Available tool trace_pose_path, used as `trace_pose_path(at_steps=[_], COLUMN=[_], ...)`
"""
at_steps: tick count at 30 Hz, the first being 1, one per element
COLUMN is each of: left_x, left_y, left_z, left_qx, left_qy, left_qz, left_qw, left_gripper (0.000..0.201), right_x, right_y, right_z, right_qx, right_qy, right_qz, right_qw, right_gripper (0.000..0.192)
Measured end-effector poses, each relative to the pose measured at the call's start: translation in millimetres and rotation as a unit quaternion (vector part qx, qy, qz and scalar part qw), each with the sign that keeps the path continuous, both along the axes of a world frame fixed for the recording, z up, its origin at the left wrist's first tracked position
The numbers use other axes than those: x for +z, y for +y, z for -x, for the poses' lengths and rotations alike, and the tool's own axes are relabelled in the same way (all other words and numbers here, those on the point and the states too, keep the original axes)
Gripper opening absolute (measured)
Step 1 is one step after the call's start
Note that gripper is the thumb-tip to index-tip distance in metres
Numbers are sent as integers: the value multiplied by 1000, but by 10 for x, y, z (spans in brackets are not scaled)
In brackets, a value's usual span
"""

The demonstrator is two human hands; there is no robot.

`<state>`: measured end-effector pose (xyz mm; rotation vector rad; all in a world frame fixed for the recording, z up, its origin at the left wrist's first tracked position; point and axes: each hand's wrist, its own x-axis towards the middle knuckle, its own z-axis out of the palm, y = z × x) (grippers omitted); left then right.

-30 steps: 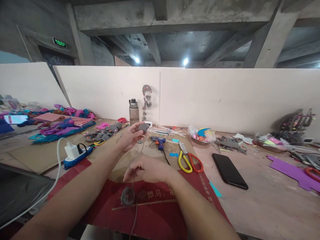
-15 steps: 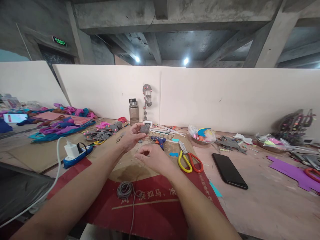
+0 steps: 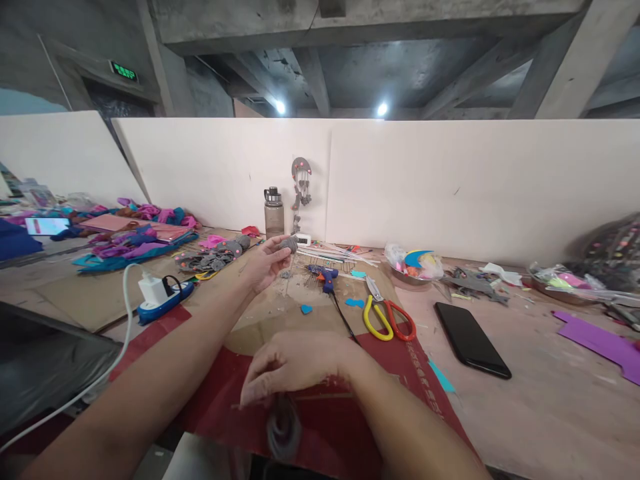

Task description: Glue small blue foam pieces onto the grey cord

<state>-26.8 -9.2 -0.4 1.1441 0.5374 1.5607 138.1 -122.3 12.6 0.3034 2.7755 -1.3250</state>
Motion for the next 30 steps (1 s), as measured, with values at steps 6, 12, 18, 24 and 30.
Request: trace_pose_path(at_steps=[6, 12, 18, 24, 30], left_x=[14, -16, -27, -64, -45], left_y=[-109, -177, -244, -233, -263], left_z=[-83, -151, -224, -251, -268], left_qx=[-41, -64, -50, -40, -78], left_qy=[58, 145, 186, 228, 210], left_qz=[-23, -76, -75, -98, -92], left_qw=[997, 984, 978, 968, 970], left_gripper=[47, 45, 39, 37, 32], right_x=[32, -57, -77, -88, -117], right_y=[305, 559, 580, 601, 695], right_z=[-118, -183, -214, -226, -271], right_qx=[-412, -572, -581, -587, -633], right_qy=[219, 293, 246, 229, 243], right_qz=[-36, -128, -257, -294, -190], right_qw=[884, 756, 732, 719, 710], right_gripper=[21, 31, 15, 8, 5])
